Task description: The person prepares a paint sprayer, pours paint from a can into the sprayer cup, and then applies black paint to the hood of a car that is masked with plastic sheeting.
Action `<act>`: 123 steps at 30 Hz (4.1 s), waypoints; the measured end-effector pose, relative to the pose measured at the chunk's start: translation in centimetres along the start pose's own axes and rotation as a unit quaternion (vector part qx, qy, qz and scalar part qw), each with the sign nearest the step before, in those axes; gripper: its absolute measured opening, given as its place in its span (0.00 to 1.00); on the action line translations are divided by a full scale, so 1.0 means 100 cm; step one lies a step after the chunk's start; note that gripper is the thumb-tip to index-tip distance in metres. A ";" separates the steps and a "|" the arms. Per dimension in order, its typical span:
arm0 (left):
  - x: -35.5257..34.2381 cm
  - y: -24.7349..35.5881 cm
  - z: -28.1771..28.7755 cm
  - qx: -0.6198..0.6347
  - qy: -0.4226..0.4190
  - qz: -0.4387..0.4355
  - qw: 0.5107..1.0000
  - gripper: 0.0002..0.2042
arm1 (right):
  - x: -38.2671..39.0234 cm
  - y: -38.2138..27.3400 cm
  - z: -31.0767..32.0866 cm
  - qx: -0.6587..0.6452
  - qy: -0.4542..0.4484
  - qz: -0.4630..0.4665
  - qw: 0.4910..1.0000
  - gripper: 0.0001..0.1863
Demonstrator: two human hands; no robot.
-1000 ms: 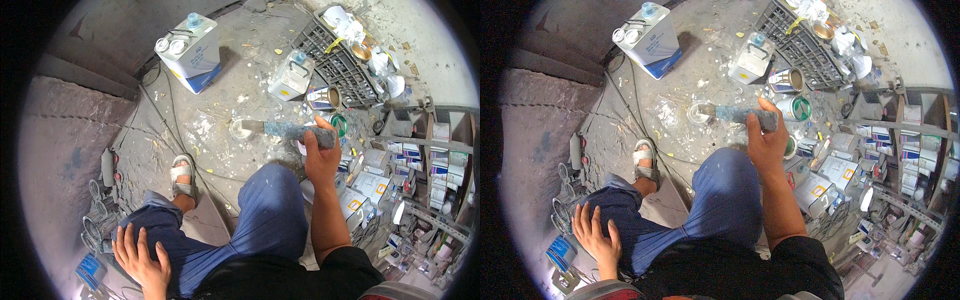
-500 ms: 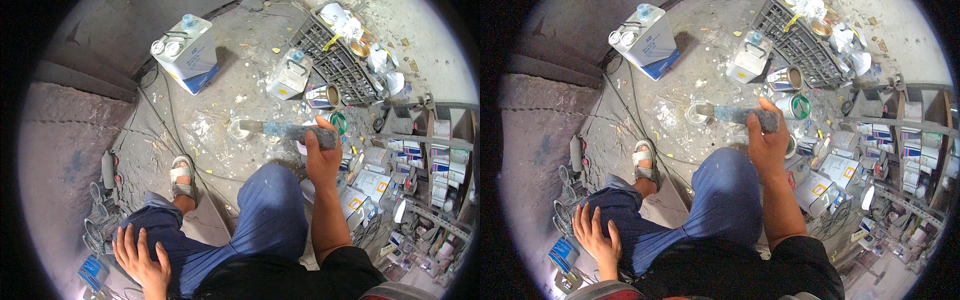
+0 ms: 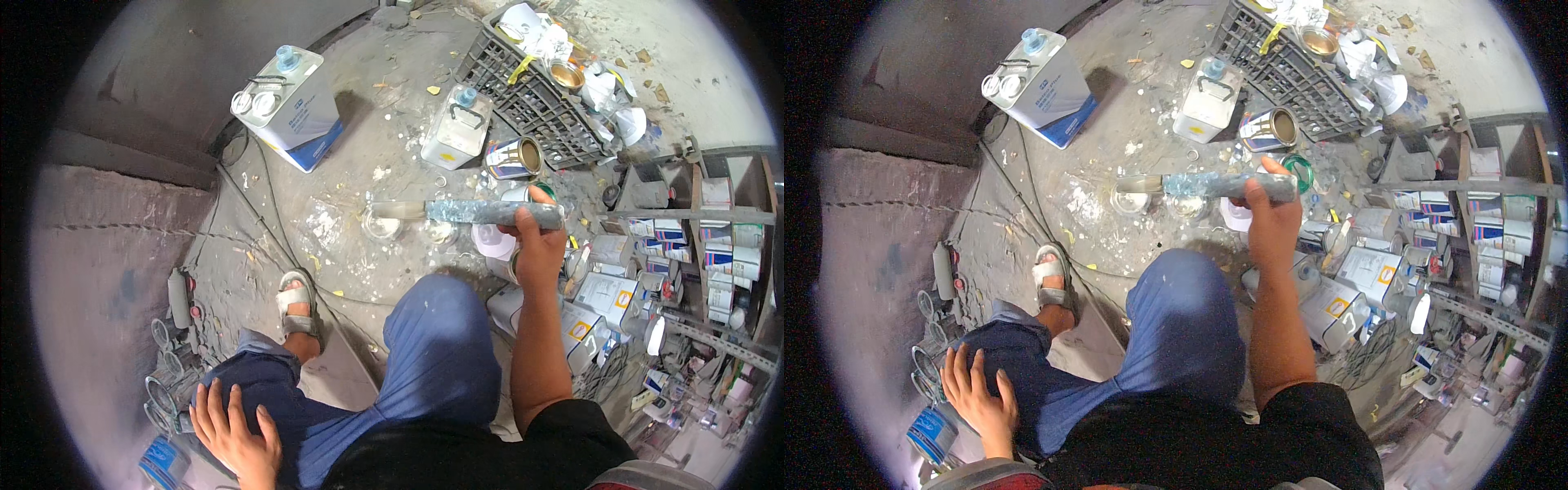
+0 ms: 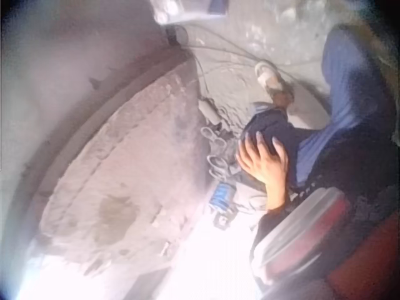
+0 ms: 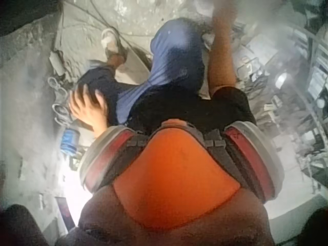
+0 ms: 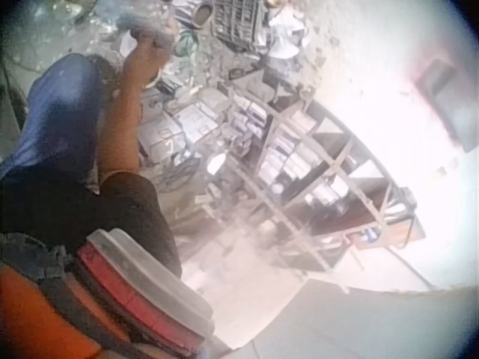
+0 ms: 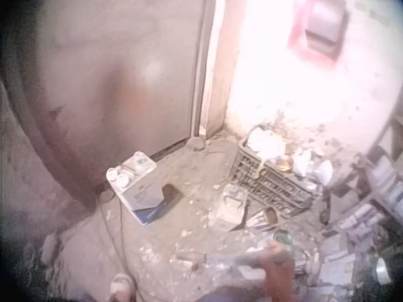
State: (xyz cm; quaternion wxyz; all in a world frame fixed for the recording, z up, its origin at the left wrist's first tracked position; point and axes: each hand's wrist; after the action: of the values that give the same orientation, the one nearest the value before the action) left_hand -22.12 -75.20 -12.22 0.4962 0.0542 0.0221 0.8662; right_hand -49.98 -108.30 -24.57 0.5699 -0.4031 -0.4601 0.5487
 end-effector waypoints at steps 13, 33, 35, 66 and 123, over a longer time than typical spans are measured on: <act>0.005 0.004 0.000 -0.001 -0.010 0.004 1.000 0.19 | -0.138 0.143 0.002 -0.413 0.036 -0.199 0.888 0.12; -0.022 -0.012 0.009 0.036 -0.048 -0.035 0.998 0.19 | -0.134 0.169 -0.018 -0.493 0.112 -0.339 0.793 0.15; -0.031 -0.015 0.014 0.051 -0.070 -0.050 0.995 0.19 | -0.107 0.151 -0.012 -0.471 0.092 -0.333 0.811 0.14; 0.000 -0.098 0.081 -0.158 -0.682 -0.561 0.442 0.21 | 0.531 -0.307 0.055 0.183 -0.124 -0.453 0.864 0.33; 0.169 0.015 0.074 -0.605 -0.214 -0.743 0.190 0.41 | 0.731 0.118 -0.620 -0.543 0.753 -0.006 -0.372 0.15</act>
State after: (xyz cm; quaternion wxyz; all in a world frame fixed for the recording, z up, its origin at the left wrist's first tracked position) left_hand -31.04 -61.54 -3.55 0.7757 -0.1205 -0.5856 -0.2023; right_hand 5.09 -31.84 -45.55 0.0809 0.5699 -0.2995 0.7609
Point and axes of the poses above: each hand's wrist, its own x-axis away from the middle knuckle, its own z-axis out of the back of the hand, y = z × x, and after that the axes turned 15 degrees about x, right-handed
